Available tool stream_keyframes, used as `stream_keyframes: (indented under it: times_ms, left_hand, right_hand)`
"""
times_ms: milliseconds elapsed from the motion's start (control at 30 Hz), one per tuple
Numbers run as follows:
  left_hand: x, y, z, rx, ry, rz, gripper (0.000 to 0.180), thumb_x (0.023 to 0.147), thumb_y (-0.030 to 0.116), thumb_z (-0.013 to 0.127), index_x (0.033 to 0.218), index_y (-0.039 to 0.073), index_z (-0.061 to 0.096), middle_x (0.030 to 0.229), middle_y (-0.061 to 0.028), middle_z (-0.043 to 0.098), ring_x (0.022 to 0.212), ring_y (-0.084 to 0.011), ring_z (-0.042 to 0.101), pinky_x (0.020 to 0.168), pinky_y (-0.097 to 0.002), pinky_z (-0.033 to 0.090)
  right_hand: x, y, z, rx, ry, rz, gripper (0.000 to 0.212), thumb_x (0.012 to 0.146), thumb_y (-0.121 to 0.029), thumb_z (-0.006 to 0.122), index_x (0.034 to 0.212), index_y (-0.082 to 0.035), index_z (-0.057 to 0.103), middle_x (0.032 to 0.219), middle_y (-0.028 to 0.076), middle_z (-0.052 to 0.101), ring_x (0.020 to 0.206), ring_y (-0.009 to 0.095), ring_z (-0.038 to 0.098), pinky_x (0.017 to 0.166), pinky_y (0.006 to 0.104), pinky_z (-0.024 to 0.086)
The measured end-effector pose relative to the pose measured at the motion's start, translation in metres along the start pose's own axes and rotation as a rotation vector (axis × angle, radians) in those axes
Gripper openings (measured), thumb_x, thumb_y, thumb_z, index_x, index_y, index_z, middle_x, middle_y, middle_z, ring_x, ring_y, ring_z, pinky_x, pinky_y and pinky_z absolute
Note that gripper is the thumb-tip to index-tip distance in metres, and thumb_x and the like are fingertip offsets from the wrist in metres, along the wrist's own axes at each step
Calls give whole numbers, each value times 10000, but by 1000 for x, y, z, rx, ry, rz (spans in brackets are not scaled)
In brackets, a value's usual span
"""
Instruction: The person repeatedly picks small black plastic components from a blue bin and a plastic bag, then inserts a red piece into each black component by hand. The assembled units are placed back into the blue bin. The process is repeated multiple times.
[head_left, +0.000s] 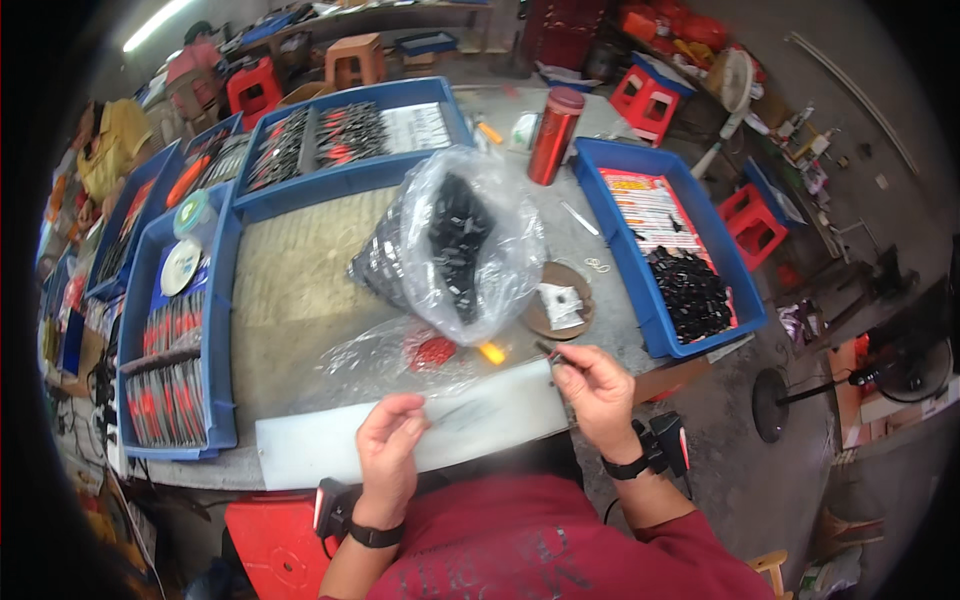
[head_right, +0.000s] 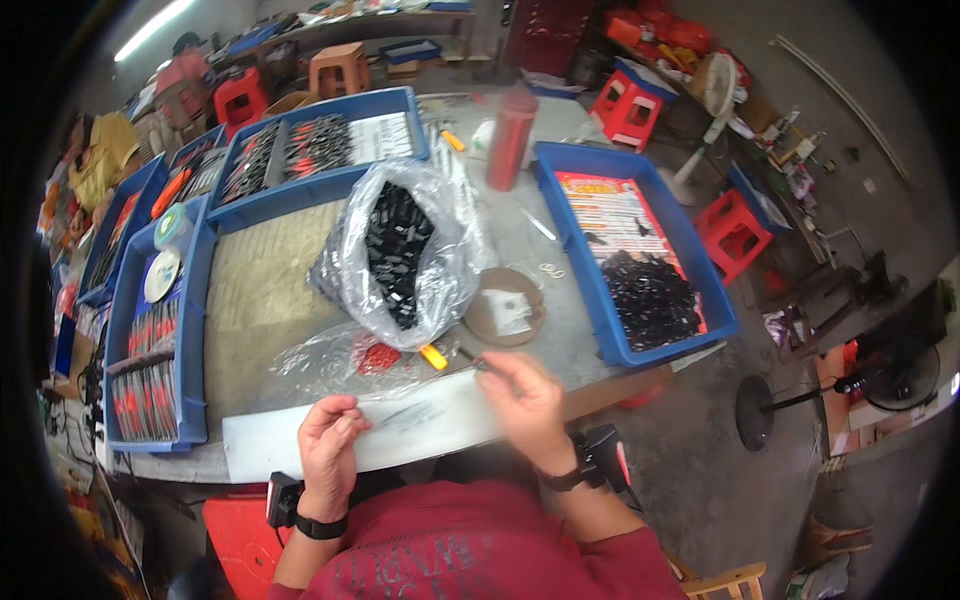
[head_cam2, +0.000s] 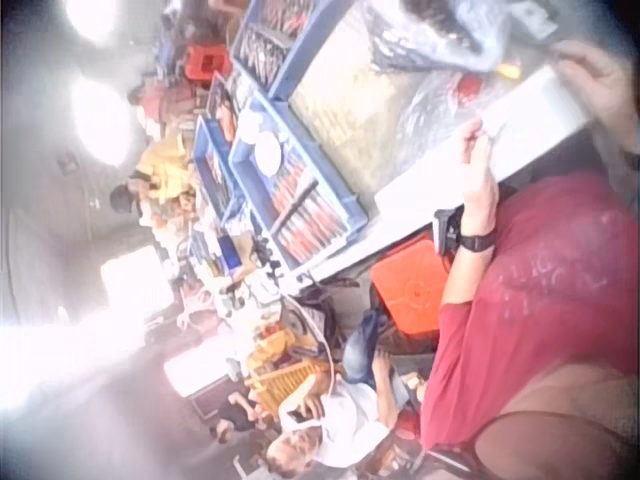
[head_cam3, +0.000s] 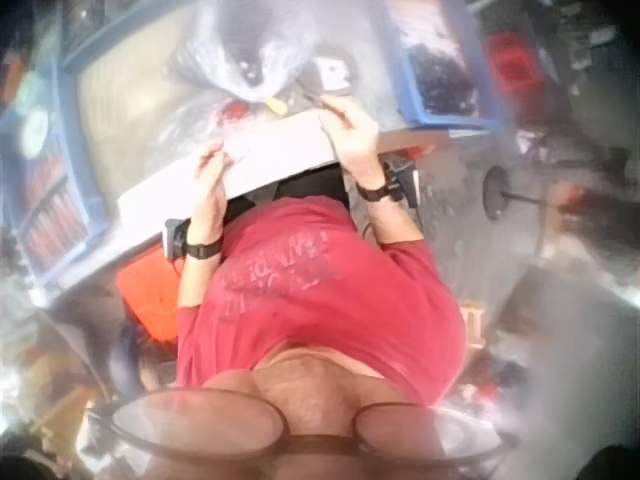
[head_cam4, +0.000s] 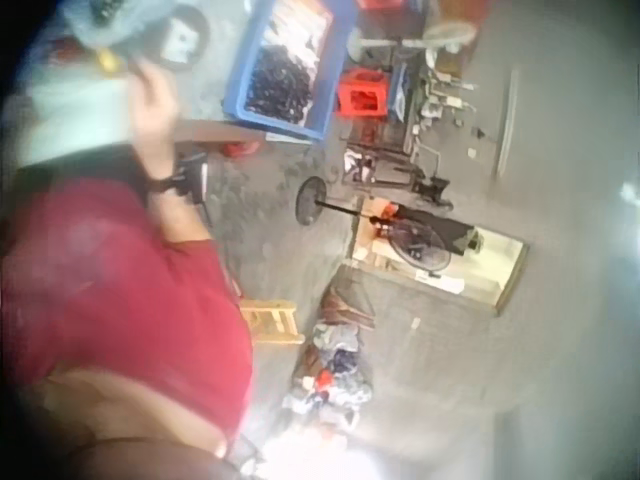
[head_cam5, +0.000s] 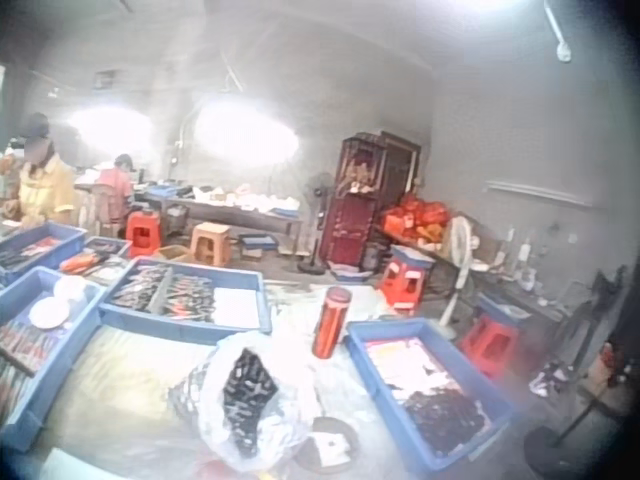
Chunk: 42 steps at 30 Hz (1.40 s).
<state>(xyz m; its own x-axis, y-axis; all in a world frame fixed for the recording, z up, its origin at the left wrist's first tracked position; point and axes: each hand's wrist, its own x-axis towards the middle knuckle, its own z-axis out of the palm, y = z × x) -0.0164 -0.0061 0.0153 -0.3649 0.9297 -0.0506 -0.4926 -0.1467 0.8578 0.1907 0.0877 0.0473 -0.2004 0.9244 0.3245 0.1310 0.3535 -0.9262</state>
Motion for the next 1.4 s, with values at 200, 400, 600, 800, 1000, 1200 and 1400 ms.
stream_keyframes:
  times_ms: [200,400,600,800,1000,1200,1400]
  left_hand:
    - [-3,7,-6,1,-47,80,177,764,41,564,927,-27,555,810,-19,513,721,-85,486,687,-236,428]
    - [-8,14,-10,78,-2,80,172,763,41,556,922,-27,557,756,-10,509,698,-80,471,674,-222,407]
    - [-11,22,-23,250,-11,170,164,759,4,569,921,-23,569,836,-12,513,754,-73,469,686,-199,382]
    - [-1,27,-30,788,10,411,144,752,25,571,894,14,594,735,-68,533,669,-155,520,633,-242,432]
    - [34,21,-28,1412,-166,614,85,731,92,584,797,51,616,738,-100,562,690,-277,546,631,-346,449]
    - [65,9,-18,1609,-285,623,77,723,111,568,754,62,618,758,-103,562,759,-289,549,651,-388,441]
    - [74,5,-15,1750,-374,643,72,702,108,562,728,67,614,763,-94,547,742,-284,542,634,-387,445]
  right_hand:
    - [20,-1,-72,-425,248,-168,177,791,-54,597,943,36,589,823,21,560,690,63,487,599,192,405]
    - [48,19,-139,-708,345,-99,178,763,-124,609,855,28,613,625,95,585,551,128,520,527,263,418]
    - [66,52,-183,-1020,250,61,368,748,-134,553,1088,3,520,708,161,598,637,282,587,590,365,440]
    - [61,68,-184,-1002,272,49,319,785,-180,549,1053,-6,548,752,139,609,690,276,584,637,361,434]
    - [60,66,-184,-1012,272,19,260,787,-187,540,961,2,585,839,166,620,769,298,593,682,361,448]
    - [59,65,-183,-994,282,25,242,788,-187,538,924,4,598,852,177,619,791,311,593,696,368,449]
    - [59,67,-183,-972,275,6,243,787,-180,538,925,11,595,831,179,619,769,307,594,685,355,449]
